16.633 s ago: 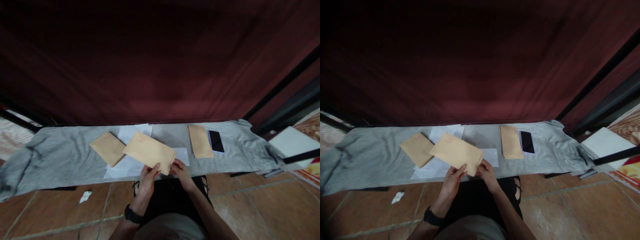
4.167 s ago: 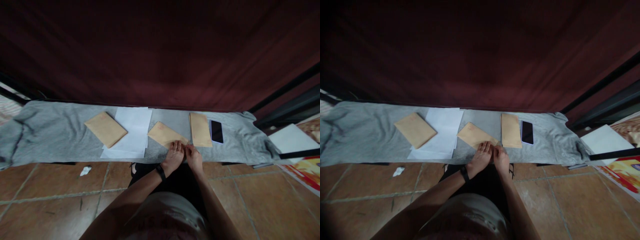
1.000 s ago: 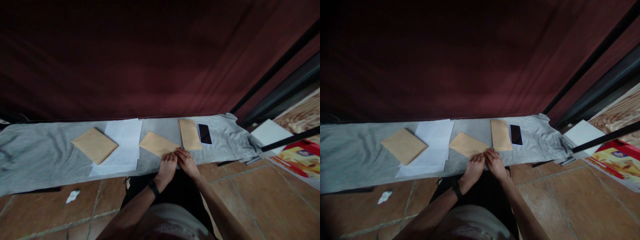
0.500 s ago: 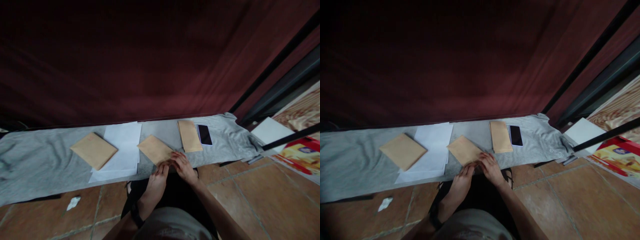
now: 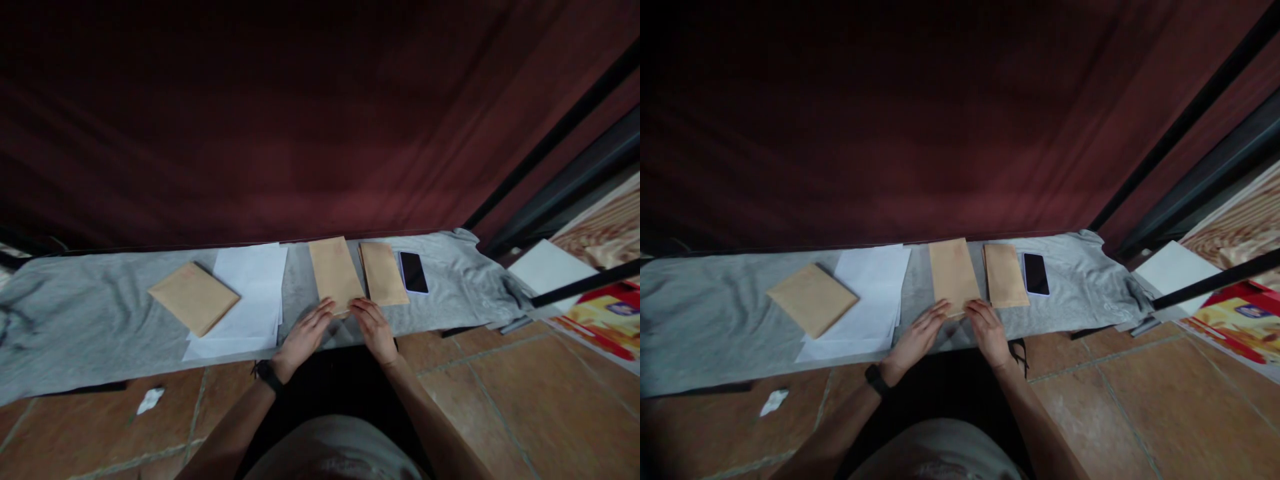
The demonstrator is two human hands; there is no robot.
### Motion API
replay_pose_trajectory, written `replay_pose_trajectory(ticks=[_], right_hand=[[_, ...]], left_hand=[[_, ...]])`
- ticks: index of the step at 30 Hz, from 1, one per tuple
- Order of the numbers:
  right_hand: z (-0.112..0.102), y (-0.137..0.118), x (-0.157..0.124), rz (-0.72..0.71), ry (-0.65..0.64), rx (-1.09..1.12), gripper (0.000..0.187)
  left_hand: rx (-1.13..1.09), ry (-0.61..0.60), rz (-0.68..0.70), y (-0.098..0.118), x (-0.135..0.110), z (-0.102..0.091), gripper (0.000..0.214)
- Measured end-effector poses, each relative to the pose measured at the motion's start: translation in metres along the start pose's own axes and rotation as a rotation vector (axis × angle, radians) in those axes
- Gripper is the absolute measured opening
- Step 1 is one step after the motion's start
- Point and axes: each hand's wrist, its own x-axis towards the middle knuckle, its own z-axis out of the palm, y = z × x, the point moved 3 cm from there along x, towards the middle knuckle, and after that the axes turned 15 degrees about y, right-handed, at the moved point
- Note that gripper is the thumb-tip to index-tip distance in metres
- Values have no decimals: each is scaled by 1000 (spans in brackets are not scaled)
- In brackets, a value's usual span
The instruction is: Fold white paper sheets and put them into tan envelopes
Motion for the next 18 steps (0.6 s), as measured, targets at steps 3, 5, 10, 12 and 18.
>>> replay_pose_trajectory(ticks=[3, 5, 10, 12, 18], right_hand=[[15, 9, -12, 64, -11, 29, 31], [24, 13, -21, 105, -1, 50, 29], [36, 20, -33, 106, -39, -33, 25], [38, 22, -31, 111, -62, -84, 25], [41, 25, -23, 122, -98, -127, 23]], left_hand=[[-8, 14, -33, -16, -6, 17, 39], [6, 22, -59, -19, -13, 24, 37], [111, 15, -115, -13, -23, 32, 24], [159, 16, -148, -10, -21, 35, 18], [283, 11, -235, -9, -10, 45, 16]])
